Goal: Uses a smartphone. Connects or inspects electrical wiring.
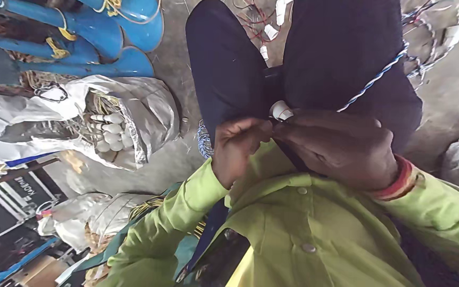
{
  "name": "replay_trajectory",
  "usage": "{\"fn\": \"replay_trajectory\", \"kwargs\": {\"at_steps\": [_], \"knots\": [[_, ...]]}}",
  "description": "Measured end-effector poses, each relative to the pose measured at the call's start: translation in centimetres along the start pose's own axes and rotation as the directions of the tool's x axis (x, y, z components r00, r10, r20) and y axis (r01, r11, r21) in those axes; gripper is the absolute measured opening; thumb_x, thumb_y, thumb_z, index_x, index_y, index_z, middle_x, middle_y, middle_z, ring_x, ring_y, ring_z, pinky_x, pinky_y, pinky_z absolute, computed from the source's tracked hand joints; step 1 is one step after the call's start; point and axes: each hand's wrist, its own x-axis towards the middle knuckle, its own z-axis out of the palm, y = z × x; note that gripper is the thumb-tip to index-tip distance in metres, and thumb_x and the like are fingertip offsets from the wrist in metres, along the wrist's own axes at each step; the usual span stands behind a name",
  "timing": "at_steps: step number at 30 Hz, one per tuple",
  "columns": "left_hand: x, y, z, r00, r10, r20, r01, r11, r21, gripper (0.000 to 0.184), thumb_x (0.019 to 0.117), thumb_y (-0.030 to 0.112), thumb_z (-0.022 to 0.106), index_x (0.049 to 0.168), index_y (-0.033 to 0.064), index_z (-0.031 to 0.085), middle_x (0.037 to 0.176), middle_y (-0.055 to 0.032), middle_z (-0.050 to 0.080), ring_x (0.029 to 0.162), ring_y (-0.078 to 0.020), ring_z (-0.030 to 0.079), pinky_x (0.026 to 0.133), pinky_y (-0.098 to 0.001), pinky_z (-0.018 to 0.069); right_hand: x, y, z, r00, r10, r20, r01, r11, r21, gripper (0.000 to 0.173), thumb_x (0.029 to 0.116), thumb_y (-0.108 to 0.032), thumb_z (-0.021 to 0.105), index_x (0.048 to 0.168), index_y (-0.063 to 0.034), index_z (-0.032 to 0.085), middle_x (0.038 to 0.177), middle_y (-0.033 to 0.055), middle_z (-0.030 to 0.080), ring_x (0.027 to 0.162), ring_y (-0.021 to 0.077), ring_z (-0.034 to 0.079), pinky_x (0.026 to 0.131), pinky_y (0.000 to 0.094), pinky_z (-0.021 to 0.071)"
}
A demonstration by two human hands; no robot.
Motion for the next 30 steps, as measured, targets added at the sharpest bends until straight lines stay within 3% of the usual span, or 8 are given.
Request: {"fn": "replay_trajectory", "kwargs": {"at_steps": [2, 5, 9, 11, 20, 23, 27, 30], "knots": [[0.1, -0.1, 0.1, 0.999, -0.052, -0.012, 0.052, 0.999, -0.012, 0.024, 0.1005, 0.008, 0.054, 0.086, 0.0047, 0.072, 0.059, 0.0009, 0.057, 0.043, -0.0031, 0.044, 0.041, -0.0170, 0.0389, -0.3, 0.2, 0.3, 1.000, 0.010, 0.012, -0.009, 0.999, -0.040, 0.016, 0.0967, -0.006, 0.063, 0.103, -0.0017, 0.078, 0.101, 0.0150, 0.076, 0.100, 0.0274, 0.073, 0.094, 0.0392, 0.0585], [0.5, -0.3, 0.3, 0.998, 0.055, -0.044, -0.046, 0.981, 0.188, 0.019, 0.0976, 0.004, 0.058, 0.088, 0.0013, 0.073, 0.071, 0.0009, 0.068, 0.055, -0.0024, 0.058, 0.051, -0.0191, 0.0497, -0.2, -0.1, 0.3, 0.996, 0.084, 0.041, -0.082, 0.996, -0.048, 0.017, 0.0969, -0.007, 0.061, 0.099, -0.0022, 0.077, 0.098, 0.0133, 0.077, 0.098, 0.0264, 0.074, 0.095, 0.0410, 0.0579], [0.7, 0.4, 0.3, 0.965, 0.261, 0.019, -0.246, 0.878, 0.410, 0.016, 0.0947, 0.002, 0.060, 0.087, -0.0029, 0.073, 0.082, -0.0039, 0.069, 0.067, -0.0026, 0.061, 0.059, -0.0183, 0.0522, 0.7, -0.8, -0.6, 0.920, 0.378, 0.104, -0.391, 0.906, 0.160, 0.015, 0.0955, -0.018, 0.066, 0.098, -0.0077, 0.078, 0.090, 0.0002, 0.073, 0.079, 0.0011, 0.067, 0.069, 0.0174, 0.0564], [0.6, 0.7, 0.2, 0.962, 0.270, 0.043, -0.265, 0.883, 0.388, 0.015, 0.0939, 0.000, 0.060, 0.088, -0.0044, 0.073, 0.083, -0.0057, 0.069, 0.070, -0.0046, 0.063, 0.061, -0.0200, 0.0545, 1.0, -0.9, -0.9, 0.896, 0.425, 0.130, -0.444, 0.865, 0.233, 0.014, 0.0945, -0.018, 0.069, 0.099, -0.0077, 0.076, 0.091, -0.0021, 0.073, 0.077, -0.0022, 0.067, 0.066, 0.0144, 0.0565], [0.0, 0.5, -0.8, 0.993, 0.035, 0.109, -0.054, 0.983, 0.173, 0.020, 0.0985, 0.004, 0.056, 0.087, -0.0003, 0.071, 0.073, -0.0020, 0.070, 0.063, -0.0081, 0.067, 0.059, -0.0271, 0.0605, 0.7, -0.9, -1.2, 0.913, 0.372, 0.169, -0.401, 0.896, 0.191, 0.013, 0.0933, -0.016, 0.068, 0.099, -0.0095, 0.077, 0.093, -0.0051, 0.074, 0.092, 0.0004, 0.069, 0.095, 0.0235, 0.0556], [0.0, 0.9, -0.8, 0.992, 0.017, 0.124, -0.042, 0.979, 0.201, 0.021, 0.0990, 0.004, 0.056, 0.087, -0.0003, 0.072, 0.071, -0.0014, 0.070, 0.062, -0.0066, 0.067, 0.058, -0.0248, 0.0591, 0.8, -0.9, -1.4, 0.899, 0.396, 0.185, -0.429, 0.882, 0.197, 0.013, 0.0936, -0.017, 0.070, 0.102, -0.0103, 0.077, 0.096, -0.0053, 0.074, 0.093, 0.0003, 0.069, 0.097, 0.0234, 0.0554], [-0.1, 0.8, -0.7, 0.980, 0.140, 0.141, -0.180, 0.929, 0.325, 0.018, 0.0980, 0.004, 0.059, 0.088, -0.0031, 0.073, 0.074, -0.0038, 0.069, 0.062, -0.0053, 0.064, 0.057, -0.0226, 0.0559, 1.3, -1.1, -1.7, 0.837, 0.477, 0.268, -0.533, 0.820, 0.208, 0.013, 0.0950, -0.024, 0.071, 0.100, -0.0128, 0.075, 0.093, -0.0065, 0.073, 0.083, -0.0035, 0.068, 0.071, 0.0122, 0.0567], [-0.2, 0.5, -0.3, 0.970, 0.218, 0.108, -0.243, 0.876, 0.417, 0.019, 0.0976, 0.005, 0.059, 0.089, -0.0031, 0.074, 0.076, -0.0044, 0.069, 0.065, -0.0044, 0.063, 0.058, -0.0217, 0.0547, 1.6, -1.6, -1.5, 0.800, 0.532, 0.276, -0.588, 0.786, 0.188, 0.010, 0.0962, -0.022, 0.068, 0.099, -0.0137, 0.073, 0.090, -0.0076, 0.071, 0.078, -0.0036, 0.066, 0.066, 0.0135, 0.0552]]}}
